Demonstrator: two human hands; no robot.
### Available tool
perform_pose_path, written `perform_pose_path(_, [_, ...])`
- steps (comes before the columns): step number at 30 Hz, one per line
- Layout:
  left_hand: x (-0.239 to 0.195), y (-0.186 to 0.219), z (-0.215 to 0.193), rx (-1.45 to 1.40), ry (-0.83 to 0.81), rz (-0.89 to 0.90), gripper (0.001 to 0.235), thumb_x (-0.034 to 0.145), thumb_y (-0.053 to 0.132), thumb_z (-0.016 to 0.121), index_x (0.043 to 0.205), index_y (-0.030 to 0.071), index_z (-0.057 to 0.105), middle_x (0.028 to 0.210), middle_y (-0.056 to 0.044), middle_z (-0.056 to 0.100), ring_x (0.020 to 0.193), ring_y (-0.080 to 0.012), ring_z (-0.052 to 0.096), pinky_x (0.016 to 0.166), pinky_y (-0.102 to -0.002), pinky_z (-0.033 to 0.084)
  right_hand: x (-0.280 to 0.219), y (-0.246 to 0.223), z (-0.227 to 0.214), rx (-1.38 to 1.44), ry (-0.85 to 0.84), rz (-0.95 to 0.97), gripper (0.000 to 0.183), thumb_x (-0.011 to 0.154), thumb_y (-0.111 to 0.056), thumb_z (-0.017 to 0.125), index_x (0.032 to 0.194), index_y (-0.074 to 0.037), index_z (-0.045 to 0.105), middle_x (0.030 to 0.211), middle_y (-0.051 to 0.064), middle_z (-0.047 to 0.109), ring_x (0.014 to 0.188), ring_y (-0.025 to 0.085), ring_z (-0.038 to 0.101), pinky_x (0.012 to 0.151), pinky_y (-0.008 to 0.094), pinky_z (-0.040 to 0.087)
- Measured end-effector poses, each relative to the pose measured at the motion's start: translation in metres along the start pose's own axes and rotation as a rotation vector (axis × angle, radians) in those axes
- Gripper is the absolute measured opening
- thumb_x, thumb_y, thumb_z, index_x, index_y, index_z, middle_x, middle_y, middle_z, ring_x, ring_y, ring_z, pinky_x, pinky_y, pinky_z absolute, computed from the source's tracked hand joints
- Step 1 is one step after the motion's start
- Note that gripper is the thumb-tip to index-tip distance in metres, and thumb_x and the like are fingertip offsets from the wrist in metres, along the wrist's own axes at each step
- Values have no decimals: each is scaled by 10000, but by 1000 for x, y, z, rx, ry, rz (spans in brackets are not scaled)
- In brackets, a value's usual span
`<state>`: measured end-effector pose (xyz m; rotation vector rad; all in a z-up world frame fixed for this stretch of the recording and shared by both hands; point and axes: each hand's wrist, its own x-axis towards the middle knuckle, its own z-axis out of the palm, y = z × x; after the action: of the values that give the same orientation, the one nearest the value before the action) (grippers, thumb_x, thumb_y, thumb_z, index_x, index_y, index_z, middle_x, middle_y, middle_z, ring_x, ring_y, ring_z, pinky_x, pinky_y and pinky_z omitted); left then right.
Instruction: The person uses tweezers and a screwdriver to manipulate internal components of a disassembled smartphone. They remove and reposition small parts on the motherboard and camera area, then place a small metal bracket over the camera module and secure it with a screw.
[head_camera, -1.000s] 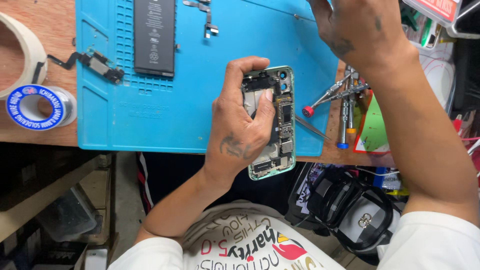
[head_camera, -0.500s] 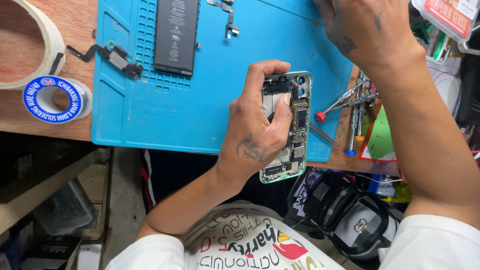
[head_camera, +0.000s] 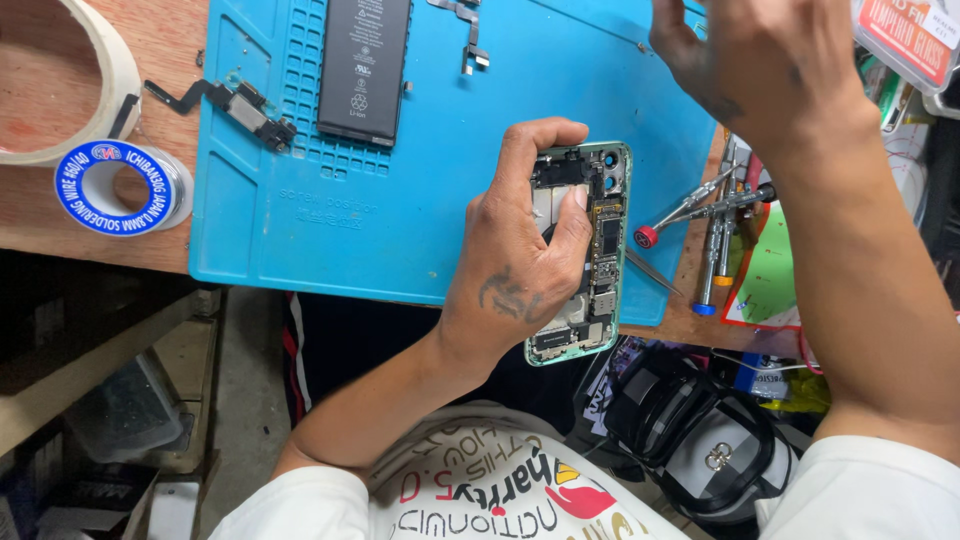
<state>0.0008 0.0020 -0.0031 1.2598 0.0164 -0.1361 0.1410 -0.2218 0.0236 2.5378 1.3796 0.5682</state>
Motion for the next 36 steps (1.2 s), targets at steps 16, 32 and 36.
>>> perform_pose_path(16, [-1, 3, 2, 58, 53, 2, 311, 1031, 22, 582, 1335, 34, 517, 1061, -74, 685, 896, -102, 684, 773, -273, 593, -35, -42, -40, 718, 70, 367, 243, 1018, 122, 811, 1158, -12, 665, 1108, 115, 723, 993, 224, 723, 874, 291, 572])
perform_pose_path(32, [-1, -5, 10, 95, 70, 32, 323, 1054, -3, 597, 1361, 22, 499, 1155, -78, 640, 1006, -99, 671, 879, -266, 601, -34, -52, -25, 622, 71, 257, 289, 987, 97, 791, 1177, 21, 587, 1041, 114, 712, 968, 243, 718, 839, 313, 590])
perform_pose_path(36, [-1, -4, 10, 144, 82, 71, 320, 1063, -10, 601, 1367, 21, 505, 1119, -84, 642, 1023, -105, 673, 889, -267, 603, -33, -50, -29, 629, 86, 225, 380, 979, 119, 778, 1259, 28, 539, 1044, 127, 717, 956, 236, 717, 838, 306, 584])
